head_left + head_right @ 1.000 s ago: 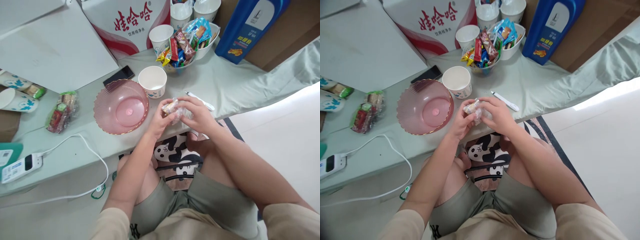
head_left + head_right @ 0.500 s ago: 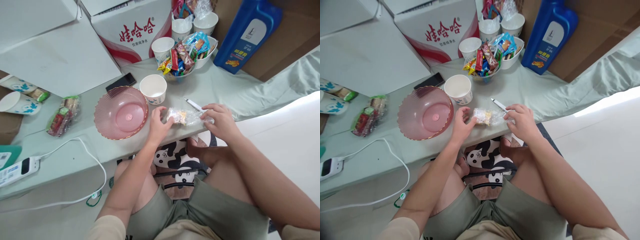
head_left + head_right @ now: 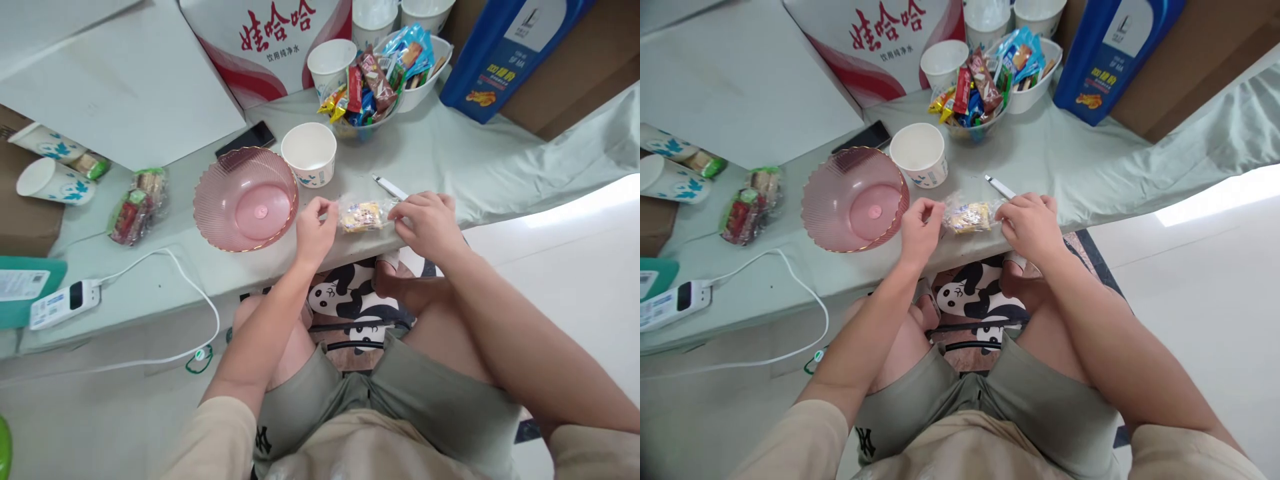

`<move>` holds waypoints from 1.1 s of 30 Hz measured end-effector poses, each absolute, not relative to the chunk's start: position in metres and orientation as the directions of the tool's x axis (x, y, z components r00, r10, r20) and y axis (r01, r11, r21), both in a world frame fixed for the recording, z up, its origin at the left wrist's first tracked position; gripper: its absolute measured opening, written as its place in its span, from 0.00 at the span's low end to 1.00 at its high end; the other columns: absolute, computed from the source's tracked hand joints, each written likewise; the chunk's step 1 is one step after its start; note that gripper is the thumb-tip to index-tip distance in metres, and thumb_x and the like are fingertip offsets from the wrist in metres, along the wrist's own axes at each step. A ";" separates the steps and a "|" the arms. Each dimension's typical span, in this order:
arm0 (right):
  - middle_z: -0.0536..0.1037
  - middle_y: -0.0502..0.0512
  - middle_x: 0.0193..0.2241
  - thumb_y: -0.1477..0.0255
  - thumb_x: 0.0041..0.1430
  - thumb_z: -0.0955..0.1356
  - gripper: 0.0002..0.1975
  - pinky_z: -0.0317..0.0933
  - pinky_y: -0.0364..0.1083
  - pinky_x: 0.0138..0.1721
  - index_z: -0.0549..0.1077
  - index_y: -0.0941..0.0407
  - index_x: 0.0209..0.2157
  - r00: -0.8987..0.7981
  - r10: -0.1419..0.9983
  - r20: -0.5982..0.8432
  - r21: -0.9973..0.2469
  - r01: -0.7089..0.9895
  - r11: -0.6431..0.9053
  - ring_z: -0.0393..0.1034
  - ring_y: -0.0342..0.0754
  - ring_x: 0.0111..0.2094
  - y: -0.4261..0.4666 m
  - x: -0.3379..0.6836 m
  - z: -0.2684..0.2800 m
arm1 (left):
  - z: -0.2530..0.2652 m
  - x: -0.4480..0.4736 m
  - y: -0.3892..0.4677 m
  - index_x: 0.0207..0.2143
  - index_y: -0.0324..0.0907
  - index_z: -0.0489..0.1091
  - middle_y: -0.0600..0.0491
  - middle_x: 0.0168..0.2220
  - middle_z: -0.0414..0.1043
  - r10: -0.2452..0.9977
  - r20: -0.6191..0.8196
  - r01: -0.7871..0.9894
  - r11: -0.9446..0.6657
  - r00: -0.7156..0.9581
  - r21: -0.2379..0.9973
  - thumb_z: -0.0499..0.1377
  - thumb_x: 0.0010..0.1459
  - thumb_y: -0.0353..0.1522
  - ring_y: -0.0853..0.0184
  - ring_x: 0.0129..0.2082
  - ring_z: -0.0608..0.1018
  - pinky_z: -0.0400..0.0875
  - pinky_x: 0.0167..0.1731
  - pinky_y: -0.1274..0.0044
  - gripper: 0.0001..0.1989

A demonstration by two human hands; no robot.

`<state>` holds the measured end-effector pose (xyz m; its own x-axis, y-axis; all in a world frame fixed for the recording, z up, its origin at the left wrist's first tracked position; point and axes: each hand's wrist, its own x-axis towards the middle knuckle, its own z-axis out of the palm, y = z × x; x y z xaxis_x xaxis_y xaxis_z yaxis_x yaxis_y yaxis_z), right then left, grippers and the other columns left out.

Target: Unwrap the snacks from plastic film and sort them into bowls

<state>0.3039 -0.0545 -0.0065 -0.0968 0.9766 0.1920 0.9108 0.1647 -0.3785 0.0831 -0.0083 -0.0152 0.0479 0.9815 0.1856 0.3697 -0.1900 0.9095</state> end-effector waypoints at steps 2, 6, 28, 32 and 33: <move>0.81 0.59 0.36 0.75 0.58 0.64 0.11 0.52 0.61 0.50 0.80 0.52 0.33 0.004 0.982 0.188 -0.354 0.933 0.064 0.68 0.61 0.48 -0.056 0.314 -0.006 | -0.016 0.082 -0.012 0.31 0.44 0.64 0.57 0.26 0.70 0.989 0.145 0.291 -0.130 -0.030 0.948 0.56 0.65 0.33 0.72 0.26 0.77 0.73 0.29 0.79 0.08; 0.80 0.62 0.43 0.76 0.57 0.63 0.14 0.53 0.63 0.51 0.80 0.53 0.38 0.145 0.969 0.201 -0.325 0.943 -0.074 0.65 0.65 0.53 -0.062 0.324 0.000 | -0.023 0.070 -0.023 0.38 0.46 0.62 0.62 0.21 0.64 1.000 0.006 0.298 -0.008 0.006 0.955 0.56 0.61 0.30 0.72 0.19 0.73 0.69 0.23 0.79 0.04; 0.80 0.62 0.45 0.70 0.59 0.64 0.16 0.62 0.53 0.40 0.78 0.55 0.47 0.034 0.987 0.155 -0.465 0.884 0.042 0.72 0.56 0.38 -0.048 0.299 0.001 | -0.009 0.091 0.005 0.30 0.45 0.73 0.53 0.27 0.73 0.893 0.273 0.643 -0.448 0.358 0.621 0.58 0.61 0.31 0.62 0.34 0.74 0.67 0.40 0.70 0.06; 0.81 0.59 0.37 0.72 0.61 0.62 0.12 0.59 0.54 0.42 0.78 0.53 0.35 0.077 0.966 0.248 -0.427 0.904 0.037 0.71 0.58 0.41 -0.045 0.295 0.005 | 0.000 0.086 0.002 0.29 0.45 0.71 0.53 0.29 0.72 0.870 0.425 0.597 -0.483 0.249 0.641 0.58 0.61 0.30 0.63 0.35 0.74 0.68 0.41 0.70 0.06; 0.81 0.60 0.38 0.72 0.62 0.61 0.12 0.58 0.54 0.42 0.77 0.53 0.36 0.092 0.958 0.271 -0.419 0.907 0.031 0.71 0.58 0.41 -0.045 0.295 0.007 | 0.001 0.085 0.002 0.30 0.45 0.70 0.53 0.30 0.72 0.864 0.451 0.592 -0.487 0.222 0.642 0.58 0.61 0.30 0.63 0.36 0.74 0.68 0.42 0.70 0.06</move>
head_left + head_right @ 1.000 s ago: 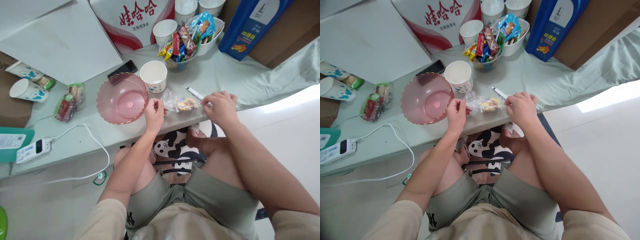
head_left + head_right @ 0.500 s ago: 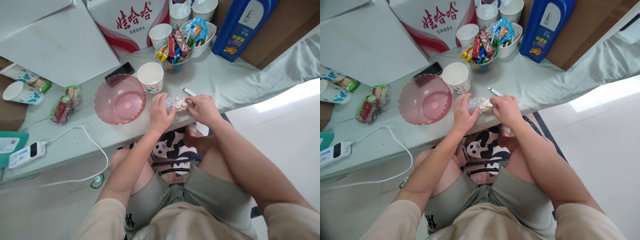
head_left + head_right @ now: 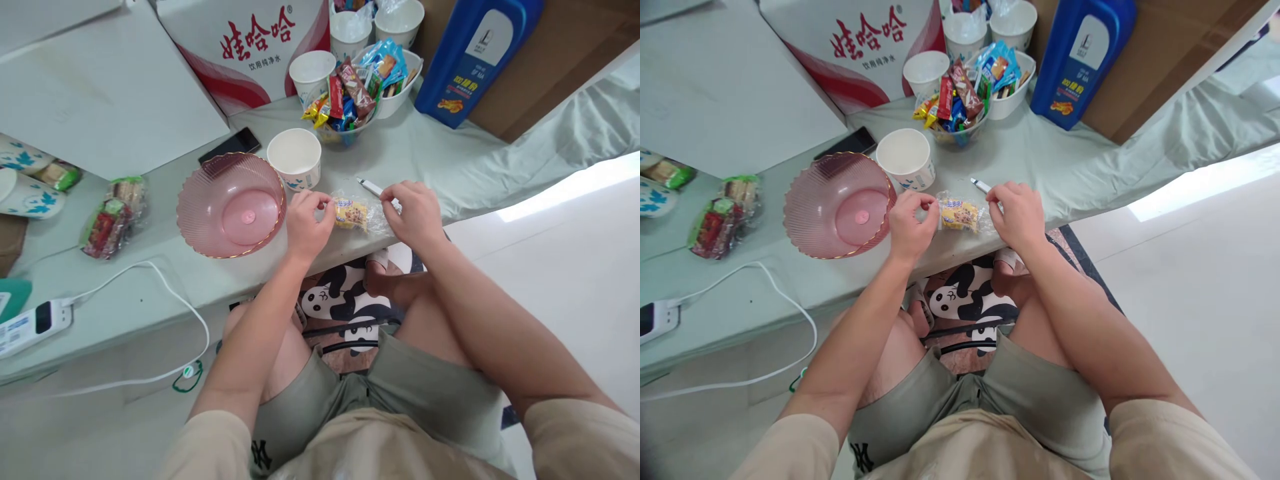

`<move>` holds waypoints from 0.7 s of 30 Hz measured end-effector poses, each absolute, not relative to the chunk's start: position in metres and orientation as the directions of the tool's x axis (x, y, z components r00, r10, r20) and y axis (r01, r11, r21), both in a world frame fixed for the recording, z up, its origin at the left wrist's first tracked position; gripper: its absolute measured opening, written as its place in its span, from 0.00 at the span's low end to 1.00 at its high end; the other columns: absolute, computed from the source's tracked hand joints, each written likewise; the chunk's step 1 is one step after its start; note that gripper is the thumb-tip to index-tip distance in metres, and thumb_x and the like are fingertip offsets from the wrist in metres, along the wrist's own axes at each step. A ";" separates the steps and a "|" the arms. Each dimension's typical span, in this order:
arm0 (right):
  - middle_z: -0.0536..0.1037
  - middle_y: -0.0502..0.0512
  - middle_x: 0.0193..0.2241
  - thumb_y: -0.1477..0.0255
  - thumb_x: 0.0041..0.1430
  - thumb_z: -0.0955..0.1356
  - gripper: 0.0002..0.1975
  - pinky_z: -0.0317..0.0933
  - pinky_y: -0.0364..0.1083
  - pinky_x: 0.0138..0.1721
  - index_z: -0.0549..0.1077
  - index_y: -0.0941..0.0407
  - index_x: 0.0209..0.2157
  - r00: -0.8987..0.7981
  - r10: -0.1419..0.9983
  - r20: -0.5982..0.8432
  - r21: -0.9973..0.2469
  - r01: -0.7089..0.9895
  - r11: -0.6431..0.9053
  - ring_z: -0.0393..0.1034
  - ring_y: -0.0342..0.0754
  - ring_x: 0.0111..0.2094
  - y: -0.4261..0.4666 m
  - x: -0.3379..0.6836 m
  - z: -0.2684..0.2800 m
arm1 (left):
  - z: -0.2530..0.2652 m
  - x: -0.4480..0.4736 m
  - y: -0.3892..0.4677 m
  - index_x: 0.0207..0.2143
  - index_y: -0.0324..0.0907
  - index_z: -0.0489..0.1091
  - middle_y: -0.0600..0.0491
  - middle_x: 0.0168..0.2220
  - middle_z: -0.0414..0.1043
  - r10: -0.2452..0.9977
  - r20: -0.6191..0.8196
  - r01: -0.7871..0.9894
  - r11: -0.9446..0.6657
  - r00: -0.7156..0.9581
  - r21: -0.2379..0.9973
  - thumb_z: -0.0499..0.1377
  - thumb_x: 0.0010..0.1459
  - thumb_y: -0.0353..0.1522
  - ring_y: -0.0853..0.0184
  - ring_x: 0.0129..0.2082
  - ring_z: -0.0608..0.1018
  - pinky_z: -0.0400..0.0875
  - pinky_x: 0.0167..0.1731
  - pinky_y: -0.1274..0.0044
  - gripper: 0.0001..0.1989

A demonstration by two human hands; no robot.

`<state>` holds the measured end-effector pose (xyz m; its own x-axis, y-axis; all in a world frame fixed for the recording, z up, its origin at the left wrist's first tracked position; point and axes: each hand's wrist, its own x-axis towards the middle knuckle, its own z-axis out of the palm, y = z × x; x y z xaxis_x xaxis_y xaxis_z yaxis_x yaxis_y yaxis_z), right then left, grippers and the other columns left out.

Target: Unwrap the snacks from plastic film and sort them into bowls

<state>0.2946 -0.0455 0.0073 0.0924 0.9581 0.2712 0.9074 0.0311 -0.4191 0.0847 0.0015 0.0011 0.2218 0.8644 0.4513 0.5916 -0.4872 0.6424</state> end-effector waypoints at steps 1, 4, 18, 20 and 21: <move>0.80 0.60 0.39 0.72 0.63 0.60 0.13 0.58 0.55 0.43 0.77 0.53 0.37 0.102 0.952 0.289 -0.415 0.909 0.029 0.71 0.58 0.42 -0.046 0.294 0.009 | 0.002 0.083 0.001 0.30 0.45 0.70 0.52 0.31 0.72 0.857 0.476 0.587 -0.491 0.196 0.643 0.58 0.61 0.30 0.63 0.36 0.75 0.69 0.43 0.70 0.06; 0.79 0.63 0.48 0.69 0.63 0.61 0.15 0.56 0.57 0.49 0.74 0.55 0.47 0.065 0.948 0.311 -0.422 0.904 0.076 0.69 0.61 0.49 -0.050 0.292 0.011 | 0.001 0.078 0.000 0.32 0.44 0.69 0.48 0.40 0.74 0.835 0.515 0.564 -0.524 0.193 0.638 0.57 0.61 0.29 0.62 0.44 0.77 0.69 0.49 0.68 0.04; 0.81 0.59 0.41 0.71 0.59 0.60 0.15 0.63 0.51 0.40 0.79 0.53 0.31 -0.189 0.912 0.365 -0.469 0.809 0.356 0.74 0.53 0.42 -0.083 0.289 0.028 | 0.013 0.057 -0.027 0.27 0.46 0.69 0.53 0.24 0.71 0.660 0.389 0.612 -0.748 0.643 0.256 0.56 0.60 0.33 0.61 0.34 0.76 0.69 0.45 0.66 0.08; 0.81 0.56 0.33 0.69 0.59 0.60 0.16 0.59 0.49 0.31 0.78 0.53 0.28 -0.268 0.945 0.186 -0.421 0.847 0.324 0.74 0.51 0.33 -0.088 0.286 0.027 | 0.012 0.052 -0.039 0.26 0.45 0.69 0.52 0.24 0.71 0.634 0.330 0.590 -0.773 0.699 0.234 0.54 0.62 0.33 0.63 0.29 0.74 0.67 0.33 0.70 0.11; 0.80 0.55 0.28 0.67 0.60 0.59 0.17 0.55 0.48 0.28 0.78 0.53 0.26 -0.270 0.960 0.081 -0.372 0.885 0.280 0.72 0.50 0.29 -0.088 0.285 0.026 | 0.010 0.051 -0.045 0.26 0.45 0.70 0.52 0.25 0.71 0.635 0.296 0.590 -0.773 0.713 0.235 0.54 0.62 0.33 0.64 0.28 0.74 0.65 0.30 0.71 0.11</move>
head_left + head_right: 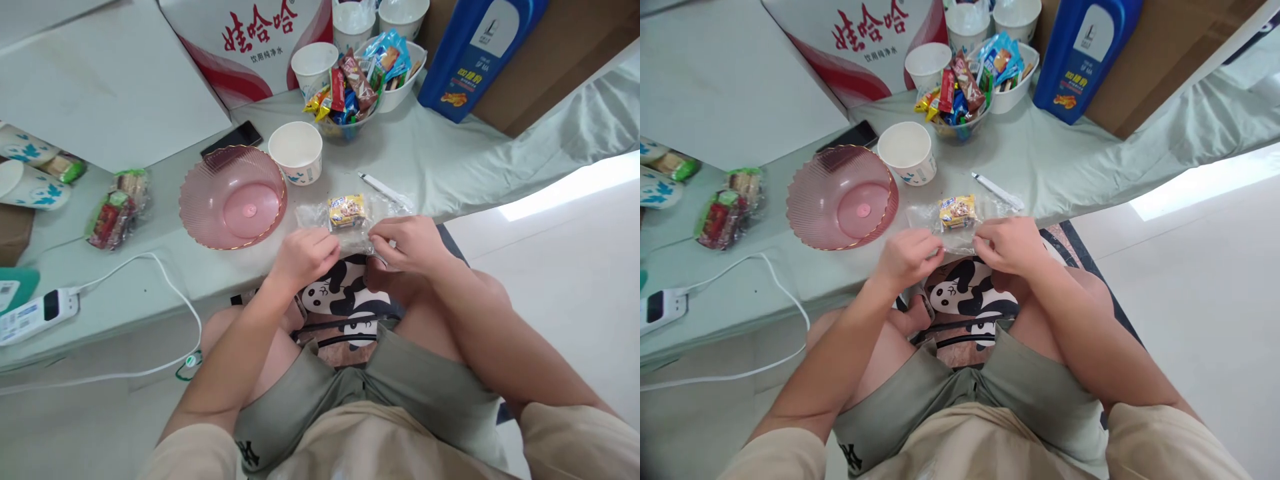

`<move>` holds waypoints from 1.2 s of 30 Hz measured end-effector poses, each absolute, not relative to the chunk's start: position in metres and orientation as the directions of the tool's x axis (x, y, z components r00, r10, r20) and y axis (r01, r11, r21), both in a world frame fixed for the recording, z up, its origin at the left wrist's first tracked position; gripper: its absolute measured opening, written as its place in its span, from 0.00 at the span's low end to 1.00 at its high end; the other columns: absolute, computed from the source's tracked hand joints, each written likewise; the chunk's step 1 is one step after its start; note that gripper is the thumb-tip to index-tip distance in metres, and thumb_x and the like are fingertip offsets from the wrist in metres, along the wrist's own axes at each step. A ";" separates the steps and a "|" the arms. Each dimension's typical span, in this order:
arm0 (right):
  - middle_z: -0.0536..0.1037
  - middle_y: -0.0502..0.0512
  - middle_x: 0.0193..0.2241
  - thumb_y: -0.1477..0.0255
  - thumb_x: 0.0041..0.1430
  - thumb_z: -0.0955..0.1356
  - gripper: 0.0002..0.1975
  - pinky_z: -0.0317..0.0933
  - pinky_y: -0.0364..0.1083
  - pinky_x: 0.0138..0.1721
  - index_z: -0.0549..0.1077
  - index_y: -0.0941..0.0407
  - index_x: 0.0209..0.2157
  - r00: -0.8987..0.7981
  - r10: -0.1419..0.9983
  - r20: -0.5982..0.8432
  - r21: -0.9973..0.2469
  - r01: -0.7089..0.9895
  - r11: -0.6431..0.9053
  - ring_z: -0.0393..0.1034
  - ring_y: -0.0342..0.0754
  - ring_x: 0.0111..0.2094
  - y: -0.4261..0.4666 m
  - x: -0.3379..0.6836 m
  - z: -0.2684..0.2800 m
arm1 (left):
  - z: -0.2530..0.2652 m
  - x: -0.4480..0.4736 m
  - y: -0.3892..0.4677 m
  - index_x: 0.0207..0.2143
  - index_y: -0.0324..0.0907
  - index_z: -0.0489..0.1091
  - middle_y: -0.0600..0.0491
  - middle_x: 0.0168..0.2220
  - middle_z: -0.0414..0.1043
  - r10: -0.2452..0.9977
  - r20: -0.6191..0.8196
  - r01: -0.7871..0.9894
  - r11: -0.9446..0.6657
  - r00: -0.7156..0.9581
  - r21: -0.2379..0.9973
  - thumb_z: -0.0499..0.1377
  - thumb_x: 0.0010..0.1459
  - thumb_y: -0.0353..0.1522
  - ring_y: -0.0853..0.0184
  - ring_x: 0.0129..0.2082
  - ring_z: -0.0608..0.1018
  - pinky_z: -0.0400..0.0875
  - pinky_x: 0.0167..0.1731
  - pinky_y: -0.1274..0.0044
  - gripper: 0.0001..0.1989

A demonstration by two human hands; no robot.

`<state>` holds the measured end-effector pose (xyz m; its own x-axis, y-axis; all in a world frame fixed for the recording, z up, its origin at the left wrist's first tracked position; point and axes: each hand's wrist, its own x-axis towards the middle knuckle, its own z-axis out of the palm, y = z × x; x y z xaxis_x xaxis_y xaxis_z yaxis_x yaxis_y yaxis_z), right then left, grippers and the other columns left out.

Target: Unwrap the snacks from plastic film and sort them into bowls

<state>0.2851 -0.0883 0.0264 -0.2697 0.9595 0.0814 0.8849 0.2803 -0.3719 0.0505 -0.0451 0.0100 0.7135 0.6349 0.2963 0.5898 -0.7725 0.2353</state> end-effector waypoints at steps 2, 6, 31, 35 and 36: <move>0.80 0.56 0.26 0.66 0.62 0.59 0.19 0.51 0.48 0.26 0.79 0.53 0.27 -0.201 0.977 -0.065 -0.254 0.950 0.178 0.70 0.51 0.26 -0.086 0.283 0.024 | 0.006 0.049 -0.055 0.27 0.45 0.70 0.52 0.25 0.72 0.650 0.230 0.602 -0.759 0.724 0.248 0.55 0.61 0.34 0.65 0.27 0.73 0.61 0.26 0.73 0.09; 0.83 0.60 0.38 0.68 0.62 0.60 0.19 0.58 0.51 0.28 0.81 0.52 0.44 -0.042 0.998 -0.049 -0.182 0.983 0.032 0.74 0.57 0.32 -0.077 0.278 0.019 | -0.001 0.049 -0.062 0.24 0.45 0.69 0.53 0.21 0.69 0.739 0.100 0.693 -0.663 0.667 0.283 0.57 0.61 0.40 0.65 0.22 0.70 0.58 0.23 0.74 0.13; 0.72 0.66 0.61 0.74 0.55 0.67 0.32 0.64 0.60 0.58 0.66 0.58 0.63 -0.287 0.952 0.104 -0.361 0.881 0.305 0.65 0.63 0.62 -0.041 0.238 -0.002 | -0.022 0.067 0.005 0.29 0.45 0.62 0.55 0.28 0.73 0.992 -0.003 0.367 -0.044 0.125 0.929 0.50 0.67 0.31 0.66 0.32 0.77 0.70 0.34 0.74 0.11; 0.73 0.66 0.58 0.74 0.57 0.65 0.27 0.62 0.57 0.60 0.70 0.60 0.59 -0.280 0.939 0.201 -0.494 0.798 0.344 0.68 0.59 0.60 -0.039 0.242 -0.005 | -0.015 0.069 0.009 0.33 0.45 0.61 0.53 0.35 0.75 0.962 -0.249 0.044 0.246 0.108 0.968 0.47 0.68 0.30 0.71 0.27 0.77 0.66 0.24 0.80 0.09; 0.75 0.65 0.57 0.74 0.57 0.65 0.25 0.64 0.57 0.59 0.71 0.60 0.57 -0.242 0.946 0.217 -0.529 0.785 0.322 0.70 0.58 0.57 -0.039 0.243 -0.005 | -0.011 0.070 0.008 0.34 0.45 0.61 0.54 0.35 0.76 0.941 -0.322 -0.005 0.324 0.107 0.946 0.47 0.68 0.31 0.73 0.23 0.75 0.61 0.20 0.82 0.08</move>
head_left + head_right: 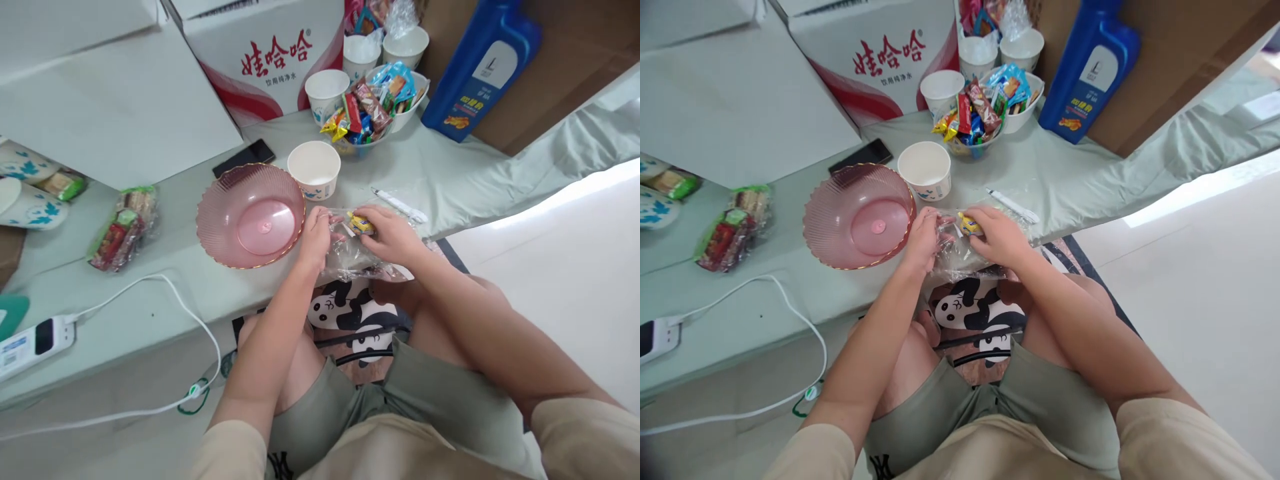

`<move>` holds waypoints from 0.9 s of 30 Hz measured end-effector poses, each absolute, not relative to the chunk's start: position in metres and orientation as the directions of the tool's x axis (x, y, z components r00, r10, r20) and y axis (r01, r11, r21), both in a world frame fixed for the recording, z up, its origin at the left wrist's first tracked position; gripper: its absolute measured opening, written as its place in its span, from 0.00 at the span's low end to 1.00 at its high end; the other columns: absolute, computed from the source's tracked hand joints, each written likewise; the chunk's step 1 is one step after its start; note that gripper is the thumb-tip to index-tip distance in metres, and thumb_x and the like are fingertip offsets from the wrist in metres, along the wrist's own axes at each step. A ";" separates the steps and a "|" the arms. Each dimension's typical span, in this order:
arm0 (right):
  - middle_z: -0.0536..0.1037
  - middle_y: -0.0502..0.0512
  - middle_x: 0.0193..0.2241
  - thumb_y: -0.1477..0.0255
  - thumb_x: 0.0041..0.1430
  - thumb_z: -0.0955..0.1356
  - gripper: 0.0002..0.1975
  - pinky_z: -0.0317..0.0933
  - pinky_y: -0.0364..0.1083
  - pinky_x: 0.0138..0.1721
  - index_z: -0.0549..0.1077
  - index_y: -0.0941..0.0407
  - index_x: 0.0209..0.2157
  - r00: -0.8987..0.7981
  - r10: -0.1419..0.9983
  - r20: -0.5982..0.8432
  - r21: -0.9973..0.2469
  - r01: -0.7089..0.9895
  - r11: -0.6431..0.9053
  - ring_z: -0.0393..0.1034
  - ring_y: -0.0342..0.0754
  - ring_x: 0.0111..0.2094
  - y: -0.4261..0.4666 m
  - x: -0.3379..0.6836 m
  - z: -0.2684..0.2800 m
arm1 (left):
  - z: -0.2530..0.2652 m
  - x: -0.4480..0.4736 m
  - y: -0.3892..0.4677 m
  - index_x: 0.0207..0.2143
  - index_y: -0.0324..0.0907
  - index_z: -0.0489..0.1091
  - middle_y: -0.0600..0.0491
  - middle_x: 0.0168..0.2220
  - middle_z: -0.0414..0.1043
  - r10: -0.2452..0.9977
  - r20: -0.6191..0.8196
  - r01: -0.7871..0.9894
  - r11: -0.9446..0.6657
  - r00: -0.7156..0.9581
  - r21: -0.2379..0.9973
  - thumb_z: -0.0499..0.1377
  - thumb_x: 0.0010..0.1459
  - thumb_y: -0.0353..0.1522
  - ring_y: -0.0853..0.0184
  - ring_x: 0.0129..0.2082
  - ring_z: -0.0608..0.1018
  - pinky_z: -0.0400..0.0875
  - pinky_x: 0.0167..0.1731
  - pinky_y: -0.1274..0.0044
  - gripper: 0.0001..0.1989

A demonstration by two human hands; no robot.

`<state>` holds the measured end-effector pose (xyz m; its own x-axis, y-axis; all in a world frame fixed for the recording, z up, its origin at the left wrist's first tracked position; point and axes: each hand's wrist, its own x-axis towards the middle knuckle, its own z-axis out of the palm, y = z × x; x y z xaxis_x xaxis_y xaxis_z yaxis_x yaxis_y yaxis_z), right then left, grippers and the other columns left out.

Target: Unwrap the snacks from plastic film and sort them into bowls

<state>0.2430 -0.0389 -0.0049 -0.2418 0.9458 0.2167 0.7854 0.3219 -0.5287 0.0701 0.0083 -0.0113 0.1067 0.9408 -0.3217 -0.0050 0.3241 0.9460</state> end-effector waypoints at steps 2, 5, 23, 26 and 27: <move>0.78 0.64 0.53 0.73 0.58 0.64 0.23 0.67 0.57 0.54 0.72 0.58 0.55 -0.135 0.966 0.219 -0.591 0.770 0.242 0.73 0.58 0.53 -0.038 0.245 -0.005 | -0.002 0.071 0.005 0.35 0.45 0.60 0.55 0.33 0.77 0.885 -0.444 -0.067 0.456 0.136 0.888 0.48 0.68 0.35 0.77 0.15 0.69 0.50 0.15 0.84 0.07; 0.79 0.65 0.50 0.69 0.61 0.63 0.22 0.68 0.59 0.51 0.71 0.58 0.55 0.025 0.980 0.196 -0.656 0.746 0.112 0.75 0.60 0.50 -0.038 0.248 -0.006 | 0.008 0.073 0.000 0.35 0.46 0.57 0.55 0.28 0.76 0.786 -0.568 -0.136 0.607 0.244 0.783 0.51 0.67 0.39 0.77 0.11 0.64 0.40 0.12 0.85 0.09; 0.79 0.51 0.32 0.66 0.45 0.69 0.14 0.62 0.42 0.21 0.72 0.51 0.38 0.458 0.885 -0.083 -0.890 -0.433 0.141 0.73 0.47 0.28 -0.037 0.295 0.002 | 0.004 0.073 0.013 0.32 0.44 0.57 0.46 0.25 0.81 0.789 -0.528 -0.299 0.610 0.313 0.734 0.57 0.57 0.43 0.79 0.07 0.56 0.42 0.11 0.85 0.14; 0.78 0.49 0.32 0.70 0.45 0.71 0.13 0.65 0.41 0.23 0.73 0.51 0.36 0.525 0.844 -0.108 -0.893 -0.424 0.149 0.72 0.44 0.28 -0.032 0.302 0.008 | 0.000 0.077 0.018 0.32 0.44 0.57 0.45 0.25 0.81 0.796 -0.466 -0.305 0.587 0.385 0.750 0.60 0.53 0.45 0.79 0.07 0.56 0.42 0.11 0.85 0.18; 0.78 0.49 0.32 0.70 0.46 0.71 0.12 0.66 0.41 0.23 0.73 0.51 0.36 0.522 0.848 -0.088 -0.919 -0.372 0.134 0.72 0.44 0.28 -0.030 0.302 0.011 | 0.000 0.078 0.020 0.32 0.44 0.57 0.45 0.25 0.81 0.796 -0.457 -0.310 0.584 0.395 0.750 0.61 0.52 0.45 0.79 0.07 0.56 0.42 0.11 0.85 0.18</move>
<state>0.3022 -0.0299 0.0109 0.5224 0.8481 -0.0878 -0.3718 0.1340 -0.9186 0.0782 0.0196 -0.0005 0.3954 0.7965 -0.4575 -0.3095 0.5845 0.7501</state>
